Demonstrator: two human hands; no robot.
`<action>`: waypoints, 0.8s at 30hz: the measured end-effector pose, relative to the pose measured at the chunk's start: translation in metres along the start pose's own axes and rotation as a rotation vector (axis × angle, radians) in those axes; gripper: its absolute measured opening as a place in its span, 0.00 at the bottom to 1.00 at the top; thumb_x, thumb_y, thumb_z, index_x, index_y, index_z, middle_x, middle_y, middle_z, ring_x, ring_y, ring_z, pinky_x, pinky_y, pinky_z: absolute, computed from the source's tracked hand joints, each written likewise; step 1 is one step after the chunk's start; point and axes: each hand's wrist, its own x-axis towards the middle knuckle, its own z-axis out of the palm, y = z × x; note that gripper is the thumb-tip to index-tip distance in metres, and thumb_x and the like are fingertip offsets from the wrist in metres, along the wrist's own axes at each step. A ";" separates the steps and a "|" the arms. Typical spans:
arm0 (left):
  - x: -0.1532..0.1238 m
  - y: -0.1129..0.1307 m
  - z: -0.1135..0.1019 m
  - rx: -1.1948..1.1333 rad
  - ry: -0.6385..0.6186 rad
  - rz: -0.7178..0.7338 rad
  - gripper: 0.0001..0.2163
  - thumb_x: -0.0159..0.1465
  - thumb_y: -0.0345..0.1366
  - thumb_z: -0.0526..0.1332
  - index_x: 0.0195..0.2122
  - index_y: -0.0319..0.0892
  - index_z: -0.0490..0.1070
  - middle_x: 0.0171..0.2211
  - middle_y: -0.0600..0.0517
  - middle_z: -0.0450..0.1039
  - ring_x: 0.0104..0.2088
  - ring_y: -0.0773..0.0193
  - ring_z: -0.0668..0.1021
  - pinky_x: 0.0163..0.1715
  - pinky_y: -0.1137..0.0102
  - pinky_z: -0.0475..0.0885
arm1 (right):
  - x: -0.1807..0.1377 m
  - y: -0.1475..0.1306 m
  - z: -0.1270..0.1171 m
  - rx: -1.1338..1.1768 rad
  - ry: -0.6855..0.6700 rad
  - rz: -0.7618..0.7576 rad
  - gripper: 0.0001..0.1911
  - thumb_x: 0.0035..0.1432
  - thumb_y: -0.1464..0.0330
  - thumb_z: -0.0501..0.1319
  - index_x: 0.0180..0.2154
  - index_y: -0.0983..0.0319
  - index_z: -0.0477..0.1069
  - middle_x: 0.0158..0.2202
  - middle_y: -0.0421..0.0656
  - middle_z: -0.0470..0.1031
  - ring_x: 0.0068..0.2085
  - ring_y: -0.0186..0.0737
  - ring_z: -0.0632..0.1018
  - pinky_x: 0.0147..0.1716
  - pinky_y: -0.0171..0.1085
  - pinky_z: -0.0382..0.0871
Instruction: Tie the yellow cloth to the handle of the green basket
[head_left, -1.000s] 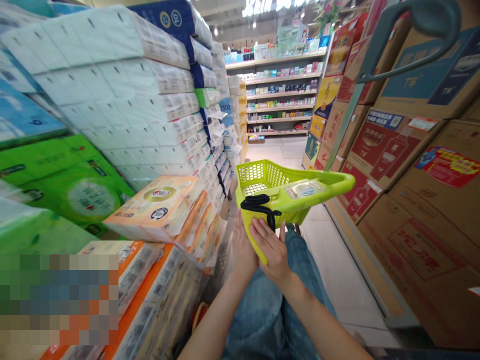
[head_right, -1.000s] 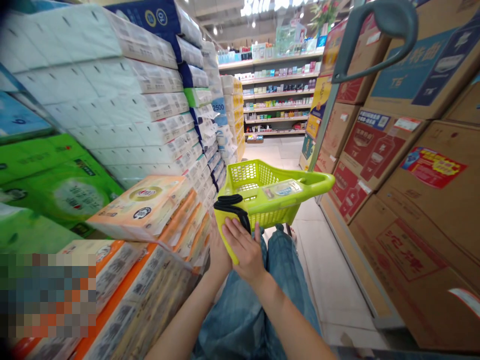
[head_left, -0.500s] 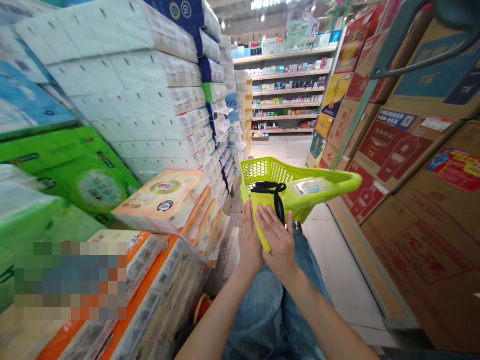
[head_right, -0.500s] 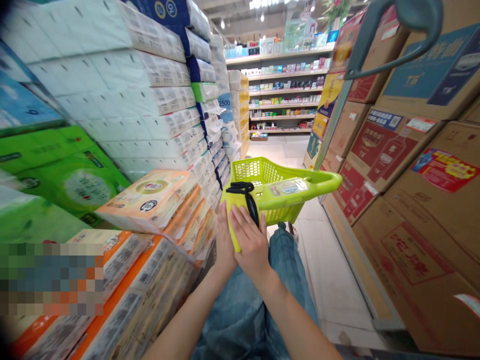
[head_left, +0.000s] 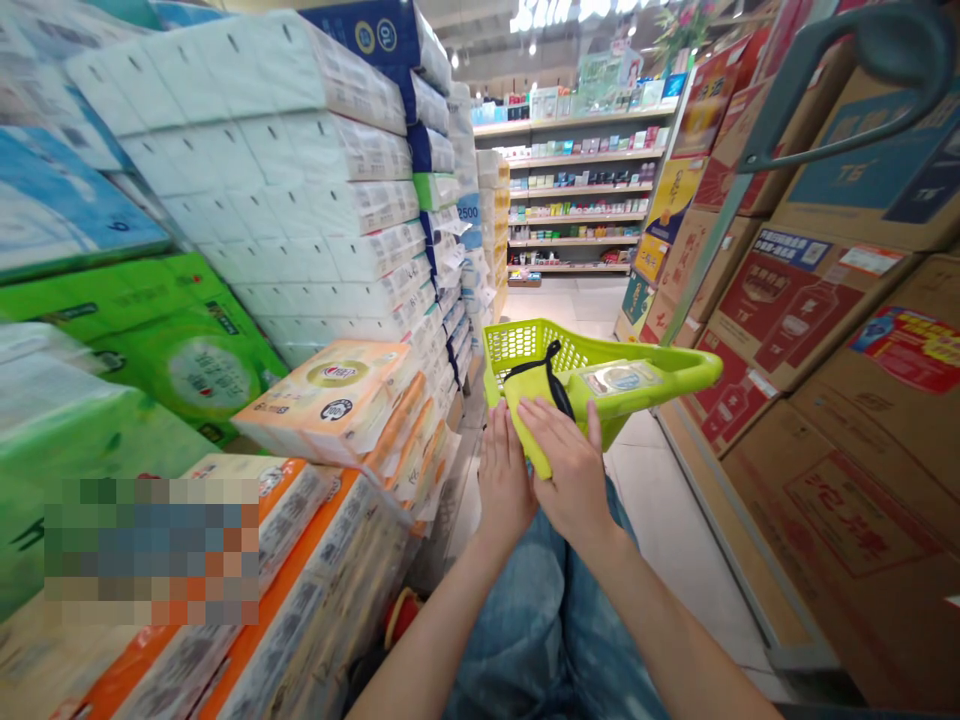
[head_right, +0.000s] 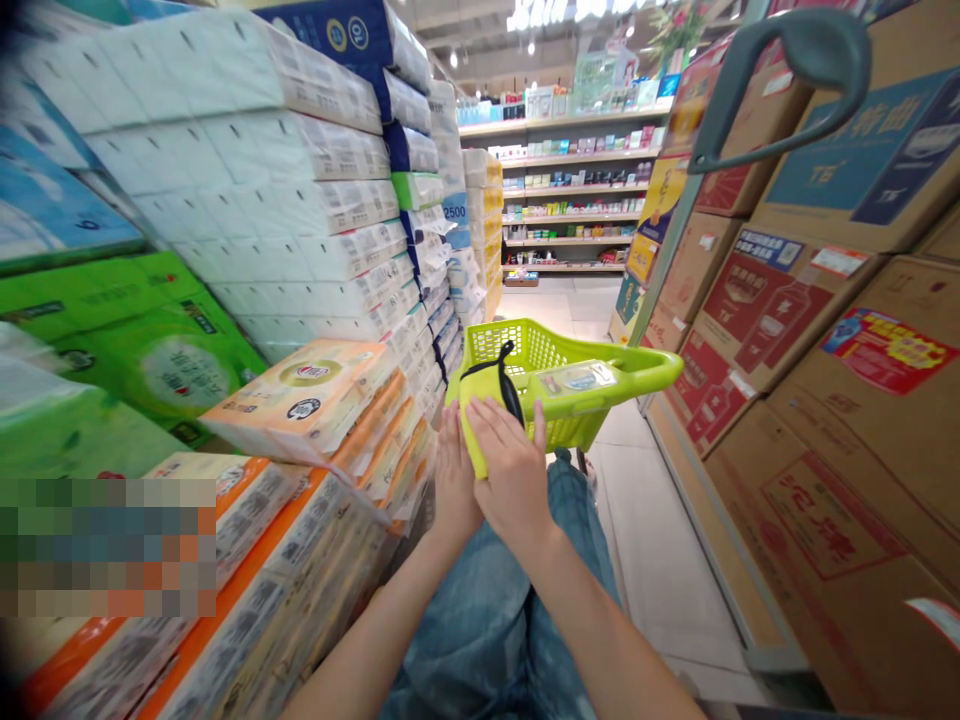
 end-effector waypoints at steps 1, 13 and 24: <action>0.000 -0.001 0.000 0.004 -0.003 0.002 0.32 0.69 0.31 0.49 0.71 0.33 0.36 0.70 0.32 0.48 0.71 0.48 0.50 0.65 0.51 0.59 | 0.001 0.000 -0.002 0.021 -0.035 -0.033 0.34 0.51 0.80 0.51 0.59 0.56 0.67 0.60 0.41 0.72 0.62 0.39 0.70 0.70 0.50 0.28; -0.001 0.002 0.002 0.046 0.044 0.027 0.34 0.68 0.30 0.50 0.71 0.33 0.31 0.70 0.31 0.49 0.71 0.48 0.49 0.64 0.49 0.62 | 0.004 0.005 -0.009 -0.056 0.007 0.050 0.33 0.49 0.81 0.52 0.56 0.58 0.70 0.58 0.43 0.75 0.60 0.42 0.73 0.70 0.51 0.30; 0.001 0.003 0.001 0.046 0.027 0.032 0.36 0.69 0.31 0.52 0.71 0.33 0.31 0.70 0.31 0.49 0.71 0.47 0.49 0.63 0.46 0.61 | -0.009 0.041 -0.015 -0.120 0.160 0.081 0.33 0.52 0.79 0.51 0.59 0.55 0.67 0.59 0.43 0.74 0.62 0.45 0.72 0.68 0.59 0.29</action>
